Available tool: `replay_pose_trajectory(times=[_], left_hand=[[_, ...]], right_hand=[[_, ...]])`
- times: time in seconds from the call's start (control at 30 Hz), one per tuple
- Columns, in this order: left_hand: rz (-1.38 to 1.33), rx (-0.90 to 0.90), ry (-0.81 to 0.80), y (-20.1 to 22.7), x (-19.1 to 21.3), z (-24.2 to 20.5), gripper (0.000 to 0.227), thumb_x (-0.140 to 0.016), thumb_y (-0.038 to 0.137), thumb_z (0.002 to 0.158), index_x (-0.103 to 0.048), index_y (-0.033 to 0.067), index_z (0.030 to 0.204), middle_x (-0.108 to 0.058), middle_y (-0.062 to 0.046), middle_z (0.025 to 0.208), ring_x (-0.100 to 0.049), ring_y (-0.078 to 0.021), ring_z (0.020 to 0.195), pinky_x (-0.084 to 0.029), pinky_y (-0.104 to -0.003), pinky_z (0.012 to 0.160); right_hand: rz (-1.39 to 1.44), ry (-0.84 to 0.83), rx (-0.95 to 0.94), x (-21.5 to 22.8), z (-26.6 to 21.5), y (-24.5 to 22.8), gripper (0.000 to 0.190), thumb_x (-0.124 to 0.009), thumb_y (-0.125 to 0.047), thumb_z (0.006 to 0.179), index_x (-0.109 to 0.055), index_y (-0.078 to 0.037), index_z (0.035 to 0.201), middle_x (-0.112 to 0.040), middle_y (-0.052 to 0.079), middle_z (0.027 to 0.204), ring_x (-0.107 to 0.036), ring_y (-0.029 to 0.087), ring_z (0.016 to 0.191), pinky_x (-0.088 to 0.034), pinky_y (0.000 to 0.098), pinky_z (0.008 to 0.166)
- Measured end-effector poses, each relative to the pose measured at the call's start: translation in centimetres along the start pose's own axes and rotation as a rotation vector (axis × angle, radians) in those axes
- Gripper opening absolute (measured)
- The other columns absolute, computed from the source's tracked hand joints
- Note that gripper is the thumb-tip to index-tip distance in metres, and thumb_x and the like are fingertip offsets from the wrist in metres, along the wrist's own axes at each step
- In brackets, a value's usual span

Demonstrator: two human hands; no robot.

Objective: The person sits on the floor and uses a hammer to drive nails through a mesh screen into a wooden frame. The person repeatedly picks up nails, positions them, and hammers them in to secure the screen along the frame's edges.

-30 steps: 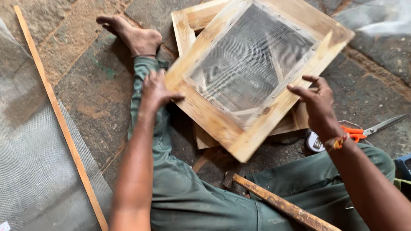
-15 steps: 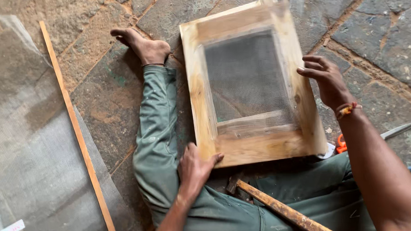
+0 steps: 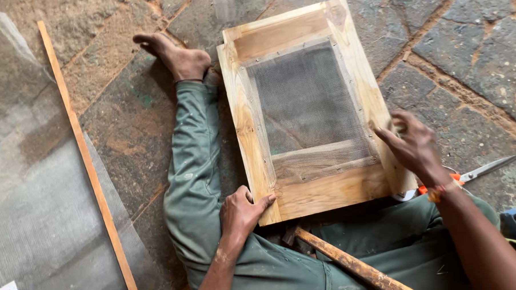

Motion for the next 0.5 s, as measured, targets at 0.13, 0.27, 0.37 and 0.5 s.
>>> replay_pose_trajectory(times=[0.13,0.27,0.37,0.5], left_hand=[[0.002,-0.058,0.030,-0.3,-0.3,0.3,0.065,-0.087,0.062,0.067,-0.057,0.0037,0.068,-0.068,-0.021,0.070,-0.067,-0.0423,0.071,-0.051,-0.052,0.064],[-0.037,-0.077,0.066,-0.5,-0.6,0.3,0.064,-0.088,0.059,0.065,-0.055,0.0035,0.066,-0.067,-0.020,0.068,-0.065,-0.0421,0.068,-0.050,-0.051,0.062],[-0.028,-0.099,0.101,-0.5,-0.8,0.3,0.064,-0.089,0.057,0.066,-0.054,0.0027,0.066,-0.066,-0.020,0.067,-0.064,-0.0424,0.068,-0.050,-0.051,0.062],[-0.042,-0.143,0.147,-0.2,-0.8,0.2,0.062,-0.089,0.056,0.067,-0.056,0.0032,0.067,-0.066,-0.020,0.069,-0.065,-0.0420,0.067,-0.050,-0.051,0.061]], right_hand=[[-0.116,0.006,0.018,1.1,-3.6,2.1,0.068,-0.078,-0.052,0.088,-0.069,-0.001,0.132,-0.074,0.022,0.112,-0.074,0.033,0.096,-0.061,0.0439,0.082],[0.003,0.011,0.025,1.1,-6.1,3.4,0.060,-0.082,-0.045,0.085,-0.073,-0.004,0.128,-0.073,0.018,0.103,-0.075,0.027,0.087,-0.061,0.0391,0.074],[-0.107,0.118,0.179,1.0,-6.5,3.2,0.049,-0.089,-0.039,0.088,-0.077,-0.002,0.118,-0.071,0.017,0.090,-0.071,0.025,0.077,-0.058,0.0391,0.077],[-0.052,0.109,0.201,0.8,-6.2,3.8,0.046,-0.089,-0.037,0.093,-0.077,0.000,0.116,-0.069,0.016,0.093,-0.071,0.024,0.079,-0.057,0.0363,0.075]])
Point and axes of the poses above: each hand's wrist, its own z-axis towards the middle knuckle, its own x-axis out of the back of the hand, y = z × x, the point moved 4 cm from there along z, towards the middle knuckle
